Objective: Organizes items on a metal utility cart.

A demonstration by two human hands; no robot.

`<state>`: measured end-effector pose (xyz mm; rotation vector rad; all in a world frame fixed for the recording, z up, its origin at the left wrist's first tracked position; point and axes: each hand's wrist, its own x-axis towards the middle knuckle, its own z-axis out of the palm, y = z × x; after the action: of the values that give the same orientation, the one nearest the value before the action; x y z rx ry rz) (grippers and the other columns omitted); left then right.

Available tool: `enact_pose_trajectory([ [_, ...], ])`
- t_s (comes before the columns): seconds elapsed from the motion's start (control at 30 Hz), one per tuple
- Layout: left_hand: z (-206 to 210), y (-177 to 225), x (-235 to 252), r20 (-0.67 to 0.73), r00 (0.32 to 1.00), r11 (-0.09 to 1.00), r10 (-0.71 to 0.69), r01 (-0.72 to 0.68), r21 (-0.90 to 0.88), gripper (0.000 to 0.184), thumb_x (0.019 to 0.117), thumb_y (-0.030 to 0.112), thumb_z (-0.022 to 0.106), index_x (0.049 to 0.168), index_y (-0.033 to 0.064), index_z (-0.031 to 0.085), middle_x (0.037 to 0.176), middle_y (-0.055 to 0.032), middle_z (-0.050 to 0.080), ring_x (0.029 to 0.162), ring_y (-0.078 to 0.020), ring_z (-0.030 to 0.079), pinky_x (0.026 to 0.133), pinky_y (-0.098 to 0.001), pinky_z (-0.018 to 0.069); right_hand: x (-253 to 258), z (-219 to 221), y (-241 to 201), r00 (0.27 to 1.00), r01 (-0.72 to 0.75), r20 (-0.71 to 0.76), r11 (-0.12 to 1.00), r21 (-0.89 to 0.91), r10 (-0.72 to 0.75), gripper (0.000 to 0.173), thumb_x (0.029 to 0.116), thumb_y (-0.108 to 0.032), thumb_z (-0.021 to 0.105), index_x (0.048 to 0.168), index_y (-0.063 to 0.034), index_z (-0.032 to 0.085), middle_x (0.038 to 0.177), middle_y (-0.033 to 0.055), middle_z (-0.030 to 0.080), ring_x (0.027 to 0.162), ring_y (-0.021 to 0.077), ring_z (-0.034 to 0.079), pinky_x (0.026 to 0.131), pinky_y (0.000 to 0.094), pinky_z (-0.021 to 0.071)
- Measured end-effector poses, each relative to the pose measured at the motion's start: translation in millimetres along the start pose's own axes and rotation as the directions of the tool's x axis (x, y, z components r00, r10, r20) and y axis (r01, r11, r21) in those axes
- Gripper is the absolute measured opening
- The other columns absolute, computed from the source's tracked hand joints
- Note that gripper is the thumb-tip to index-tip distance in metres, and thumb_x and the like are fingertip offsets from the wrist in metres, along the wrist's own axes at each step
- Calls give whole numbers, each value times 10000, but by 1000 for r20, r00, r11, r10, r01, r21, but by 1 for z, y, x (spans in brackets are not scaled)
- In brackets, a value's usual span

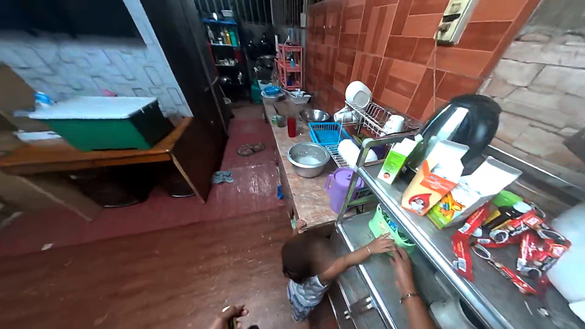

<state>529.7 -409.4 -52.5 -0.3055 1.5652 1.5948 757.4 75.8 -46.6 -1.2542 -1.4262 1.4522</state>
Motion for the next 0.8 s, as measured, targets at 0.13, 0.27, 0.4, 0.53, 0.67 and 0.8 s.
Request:
enact_pose_trajectory([
  [0.13, -14, 16, 23, 167, 985, 999, 44, -42, -15, 239, 1042, 155, 457, 1137, 25, 634, 949, -110, 731, 617, -140, 659, 553, -273, 562, -11, 2, -5, 999, -41, 14, 992, 120, 40, 536, 1115, -302, 422, 1561, -18, 334, 1531, 227, 446, 1307, 331, 547, 1053, 516, 487],
  [0.27, -65, 69, 29, 265, 945, 978, 191, -206, 32, 251, 1015, 78, 404, 1119, 21, 624, 968, -111, 739, 605, -128, 664, 541, -257, 564, -44, 47, -16, 991, -131, 5, 931, 340, 137, 583, 1102, -487, 342, 1536, -99, 377, 1441, 148, 534, 1250, 262, 568, 1011, 506, 490],
  [0.4, -135, 136, 41, 185, 901, 919, 392, -394, -27, 241, 1000, 79, 430, 1111, 64, 644, 948, -63, 750, 609, -101, 666, 547, -243, 573, -66, 94, -22, 993, -10, -117, 992, 125, 25, 459, 1103, -387, 414, 1356, -26, 541, 1046, 82, 640, 878, 130, 628, 801, 337, 551],
  [0.53, -196, 206, 47, 309, 728, 786, 613, -602, -141, 275, 973, 127, 526, 1167, 196, 709, 1063, -21, 762, 655, -74, 678, 576, -232, 577, -85, 120, -30, 980, 74, -78, 695, -715, -183, 314, 1024, -197, 631, 1222, 42, 686, 1148, 232, 688, 1071, 336, 670, 976, 515, 533],
  [0.67, -200, 301, 22, 554, 444, 650, 705, -717, -253, 351, 975, 229, 648, 1325, 210, 669, 1259, -23, 694, 709, -61, 661, 596, -215, 562, -105, 174, -46, 918, 248, 70, 428, -869, -390, 293, 965, -206, 705, 1188, -18, 729, 1326, 296, 602, 1241, 548, 527, 1026, 710, 412],
  [0.8, -162, 384, -21, 709, 114, 516, 696, -766, -383, 424, 921, 318, 705, 1303, 147, 644, 1285, -63, 660, 755, -129, 696, 580, -247, 593, -97, 259, -65, 823, 493, 310, 327, -806, -477, 288, 943, -220, 712, 1166, -40, 742, 1324, 233, 630, 1220, 485, 568, 1013, 665, 450],
])
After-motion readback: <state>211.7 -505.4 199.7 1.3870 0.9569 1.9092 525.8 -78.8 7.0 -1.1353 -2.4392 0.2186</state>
